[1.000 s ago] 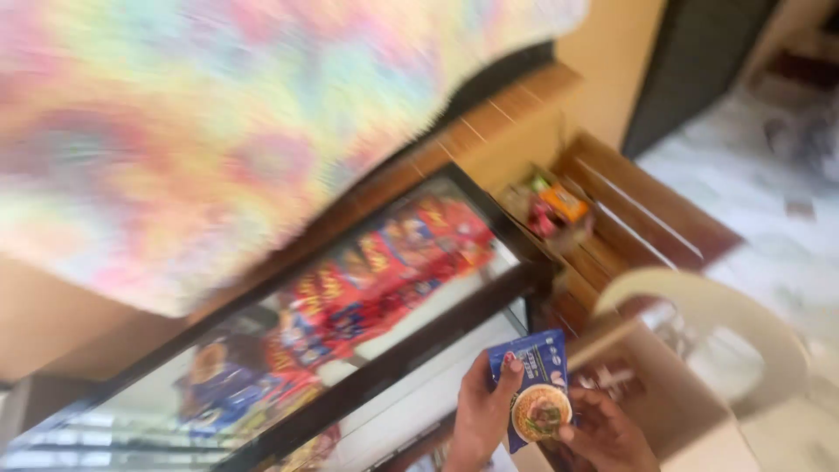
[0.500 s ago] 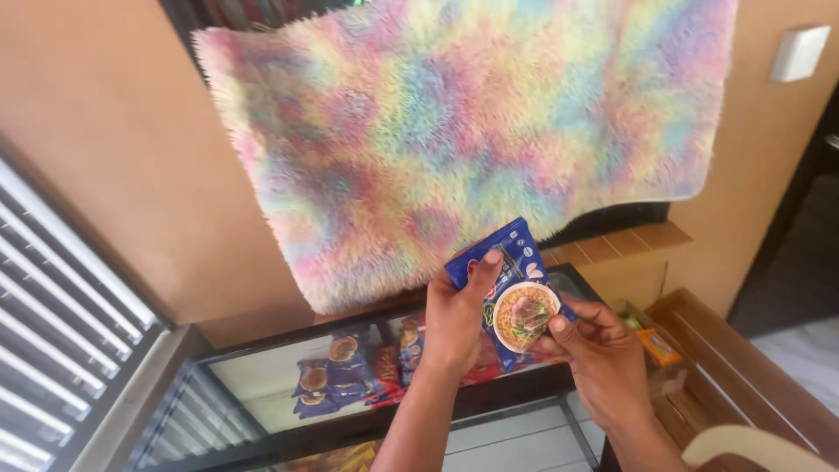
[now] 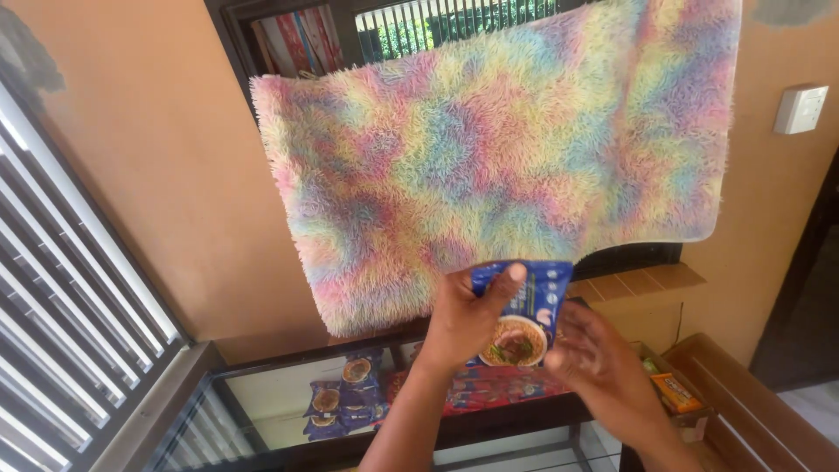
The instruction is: Organizing various snack packets and instant noodle cups in a display case and a storage box.
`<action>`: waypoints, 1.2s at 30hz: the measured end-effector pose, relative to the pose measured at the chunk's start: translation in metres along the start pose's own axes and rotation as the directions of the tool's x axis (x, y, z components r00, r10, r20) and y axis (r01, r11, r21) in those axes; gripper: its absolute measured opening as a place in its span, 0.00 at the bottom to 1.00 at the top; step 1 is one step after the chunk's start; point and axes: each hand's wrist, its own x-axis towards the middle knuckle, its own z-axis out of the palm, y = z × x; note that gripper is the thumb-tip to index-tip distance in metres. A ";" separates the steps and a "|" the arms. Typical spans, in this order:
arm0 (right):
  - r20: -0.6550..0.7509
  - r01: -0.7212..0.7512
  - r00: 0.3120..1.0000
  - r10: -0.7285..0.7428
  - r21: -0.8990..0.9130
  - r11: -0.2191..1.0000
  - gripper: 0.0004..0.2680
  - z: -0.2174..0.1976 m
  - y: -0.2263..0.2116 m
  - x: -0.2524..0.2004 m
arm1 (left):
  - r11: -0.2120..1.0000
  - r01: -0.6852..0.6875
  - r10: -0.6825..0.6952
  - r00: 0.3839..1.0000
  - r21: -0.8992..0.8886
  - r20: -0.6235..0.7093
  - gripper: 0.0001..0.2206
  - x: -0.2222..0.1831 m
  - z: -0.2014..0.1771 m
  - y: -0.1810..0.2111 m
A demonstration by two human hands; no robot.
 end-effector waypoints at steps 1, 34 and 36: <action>-0.002 0.002 1.000 -0.002 0.000 1.000 0.23 -0.010 0.005 0.012 | 1.000 -0.001 0.001 1.000 -0.001 0.002 0.14 -0.002 0.001 -0.003; 0.218 0.460 0.879 -0.423 -0.161 0.873 0.15 -0.048 -0.014 0.027 | 0.997 -0.071 0.068 0.995 -0.033 -0.078 0.21 -0.055 0.040 -0.050; 0.256 0.275 0.944 -0.210 -0.254 0.927 0.20 -0.057 0.002 0.021 | 0.988 -0.138 0.125 0.980 -0.073 -0.153 0.18 -0.058 0.038 -0.053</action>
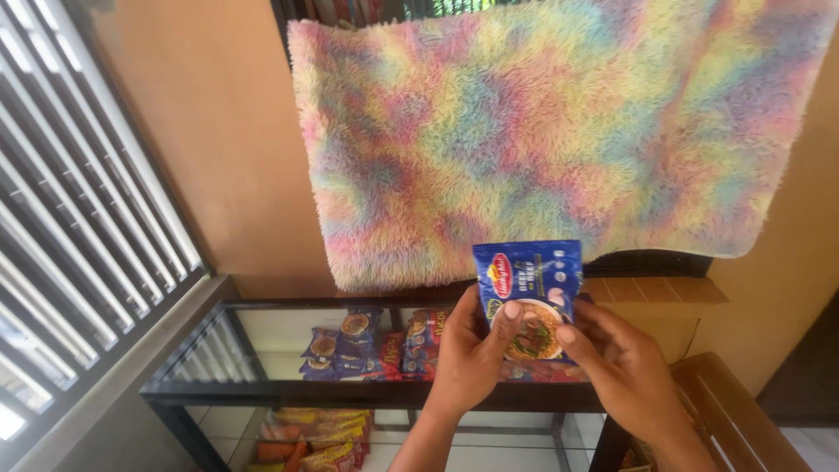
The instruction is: Organizing various snack packets and instant noodle cups in a display case and a storage box.
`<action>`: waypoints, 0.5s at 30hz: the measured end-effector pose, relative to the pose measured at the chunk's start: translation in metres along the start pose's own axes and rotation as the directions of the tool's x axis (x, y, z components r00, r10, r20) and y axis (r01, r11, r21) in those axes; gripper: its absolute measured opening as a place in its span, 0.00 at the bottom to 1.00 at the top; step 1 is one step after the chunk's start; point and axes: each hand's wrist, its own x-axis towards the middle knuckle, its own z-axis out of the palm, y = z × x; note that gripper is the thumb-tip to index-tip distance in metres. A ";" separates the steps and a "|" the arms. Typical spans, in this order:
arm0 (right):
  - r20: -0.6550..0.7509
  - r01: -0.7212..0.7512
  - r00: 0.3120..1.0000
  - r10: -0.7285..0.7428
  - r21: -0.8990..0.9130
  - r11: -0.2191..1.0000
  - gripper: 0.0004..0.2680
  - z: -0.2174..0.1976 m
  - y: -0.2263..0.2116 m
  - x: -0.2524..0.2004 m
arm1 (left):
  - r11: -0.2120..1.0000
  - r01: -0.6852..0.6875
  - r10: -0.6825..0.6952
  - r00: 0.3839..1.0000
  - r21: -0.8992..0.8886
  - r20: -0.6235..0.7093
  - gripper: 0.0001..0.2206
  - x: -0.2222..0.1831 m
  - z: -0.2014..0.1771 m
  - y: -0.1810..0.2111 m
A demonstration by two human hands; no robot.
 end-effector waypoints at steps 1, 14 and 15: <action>0.014 -0.006 1.000 0.006 -0.002 1.000 0.20 -0.001 0.010 -0.003 | 1.000 0.000 0.000 1.000 0.001 -0.015 0.18 -0.002 0.003 0.000; 0.128 -0.275 0.953 0.276 -0.024 0.961 0.22 0.076 0.185 -0.064 | 0.952 0.302 -0.290 0.940 0.046 -0.179 0.27 -0.135 -0.097 -0.031; 0.276 -0.306 0.909 0.312 -0.063 0.950 0.24 0.089 0.204 -0.070 | 0.927 0.352 -0.371 0.910 -0.131 -0.183 0.29 -0.148 -0.116 -0.036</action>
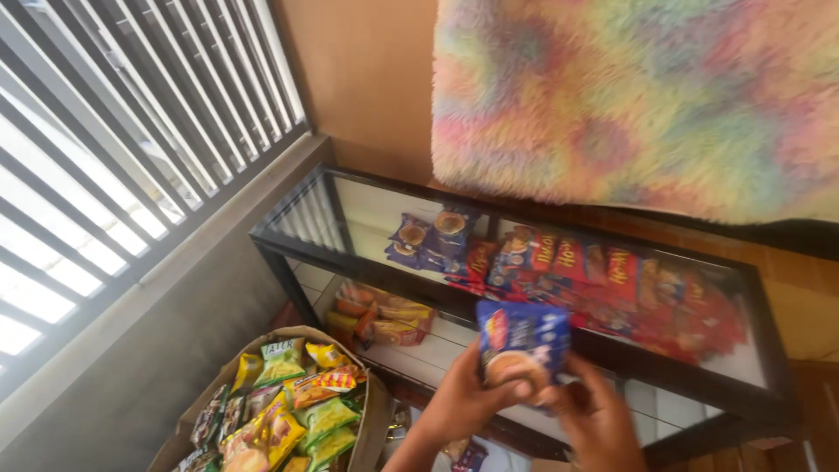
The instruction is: Organizing various snack packets and instant noodle cups in a display case and a storage box.
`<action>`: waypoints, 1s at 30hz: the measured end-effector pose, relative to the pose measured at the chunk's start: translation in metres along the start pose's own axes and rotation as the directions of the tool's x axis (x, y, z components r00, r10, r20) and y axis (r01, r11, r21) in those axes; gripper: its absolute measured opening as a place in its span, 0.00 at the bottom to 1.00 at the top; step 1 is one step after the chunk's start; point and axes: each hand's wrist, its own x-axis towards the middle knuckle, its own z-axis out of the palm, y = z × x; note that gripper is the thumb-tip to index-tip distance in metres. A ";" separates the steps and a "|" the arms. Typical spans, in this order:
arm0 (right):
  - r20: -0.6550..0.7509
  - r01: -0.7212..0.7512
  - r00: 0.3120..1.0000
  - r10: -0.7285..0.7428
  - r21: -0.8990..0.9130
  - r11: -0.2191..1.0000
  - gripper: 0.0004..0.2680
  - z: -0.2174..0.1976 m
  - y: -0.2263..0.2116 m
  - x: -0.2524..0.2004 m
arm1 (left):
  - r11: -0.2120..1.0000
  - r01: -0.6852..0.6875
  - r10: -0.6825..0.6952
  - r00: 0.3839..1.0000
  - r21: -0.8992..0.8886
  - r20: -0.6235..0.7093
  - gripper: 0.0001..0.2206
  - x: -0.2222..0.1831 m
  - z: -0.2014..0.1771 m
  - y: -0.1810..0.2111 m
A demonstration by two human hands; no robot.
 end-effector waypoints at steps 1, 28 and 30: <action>0.009 -0.004 1.000 0.004 0.003 1.000 0.24 0.020 -0.003 0.002 | 1.000 0.001 -0.001 1.000 0.002 -0.010 0.29 -0.011 -0.024 -0.012; -0.013 0.030 0.999 -0.031 -0.090 0.996 0.19 0.295 0.134 0.211 | 0.930 0.226 -0.075 0.889 0.290 -0.452 0.33 0.100 -0.360 -0.096; -0.092 -0.226 0.969 0.228 0.031 0.974 0.20 0.299 0.138 0.237 | 0.950 -0.112 0.210 0.921 0.292 -0.329 0.30 0.133 -0.375 -0.105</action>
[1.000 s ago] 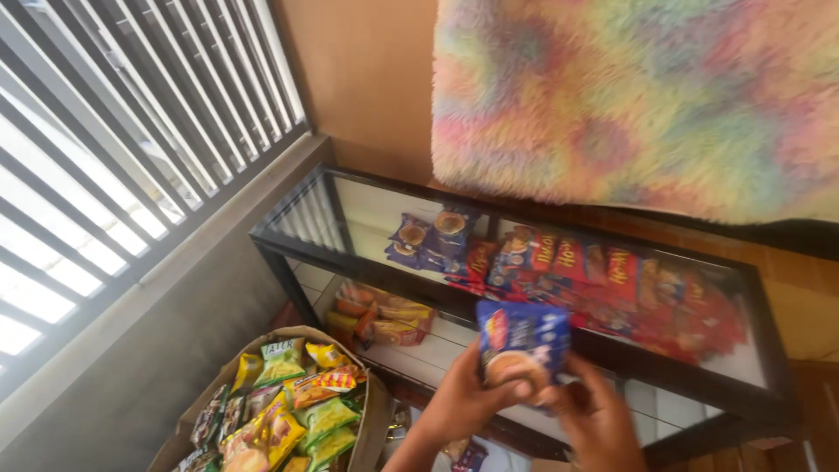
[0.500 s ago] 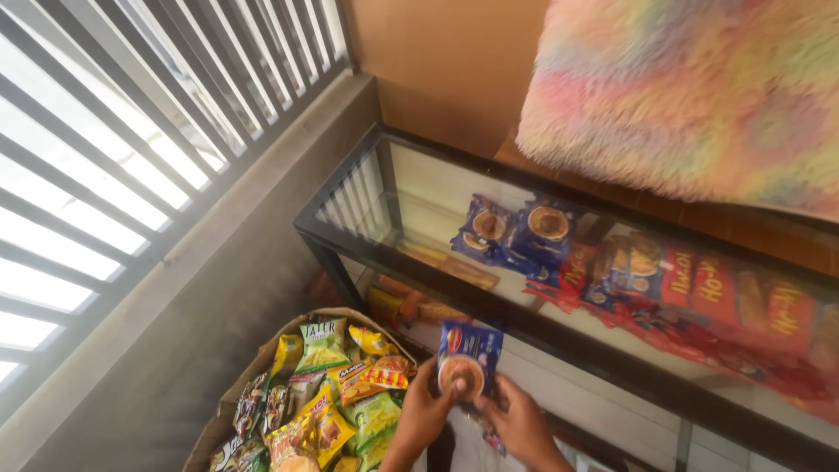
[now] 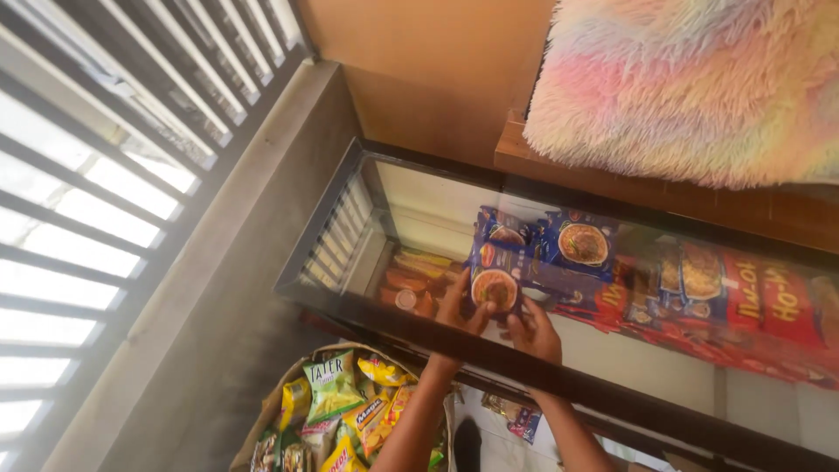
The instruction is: Organizing various snack packets and instant noodle cups in a display case and a storage box.
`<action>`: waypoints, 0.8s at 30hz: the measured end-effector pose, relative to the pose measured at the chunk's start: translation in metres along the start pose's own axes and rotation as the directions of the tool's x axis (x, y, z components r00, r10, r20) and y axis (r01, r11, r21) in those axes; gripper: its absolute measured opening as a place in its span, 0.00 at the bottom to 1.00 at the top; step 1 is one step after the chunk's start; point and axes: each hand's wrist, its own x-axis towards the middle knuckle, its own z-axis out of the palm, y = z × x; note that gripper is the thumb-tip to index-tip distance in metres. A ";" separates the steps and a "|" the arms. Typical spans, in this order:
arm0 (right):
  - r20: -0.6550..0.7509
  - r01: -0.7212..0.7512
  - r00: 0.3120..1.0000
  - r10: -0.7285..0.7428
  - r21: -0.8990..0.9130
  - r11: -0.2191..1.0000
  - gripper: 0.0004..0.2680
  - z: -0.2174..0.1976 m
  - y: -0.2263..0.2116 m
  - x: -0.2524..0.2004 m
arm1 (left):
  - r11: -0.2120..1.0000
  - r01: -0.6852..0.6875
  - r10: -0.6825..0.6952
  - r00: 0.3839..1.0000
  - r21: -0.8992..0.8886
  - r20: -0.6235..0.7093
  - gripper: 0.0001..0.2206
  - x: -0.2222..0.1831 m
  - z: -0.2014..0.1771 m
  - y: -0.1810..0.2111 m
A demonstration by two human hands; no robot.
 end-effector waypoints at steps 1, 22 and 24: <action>-0.014 -0.007 1.000 0.007 0.003 1.000 0.20 0.004 -0.003 0.005 | 1.000 0.009 -0.009 1.000 -0.002 0.014 0.30 0.012 0.001 0.001; 0.099 0.501 0.815 -0.571 -0.615 0.609 0.19 0.022 -0.086 0.008 | 0.693 -0.126 0.140 0.989 0.709 0.040 0.21 0.090 0.030 0.022; 0.110 0.485 0.834 -0.541 -0.615 0.622 0.18 0.023 -0.087 0.007 | 0.670 -0.216 0.216 0.972 0.710 0.091 0.21 0.084 0.023 0.023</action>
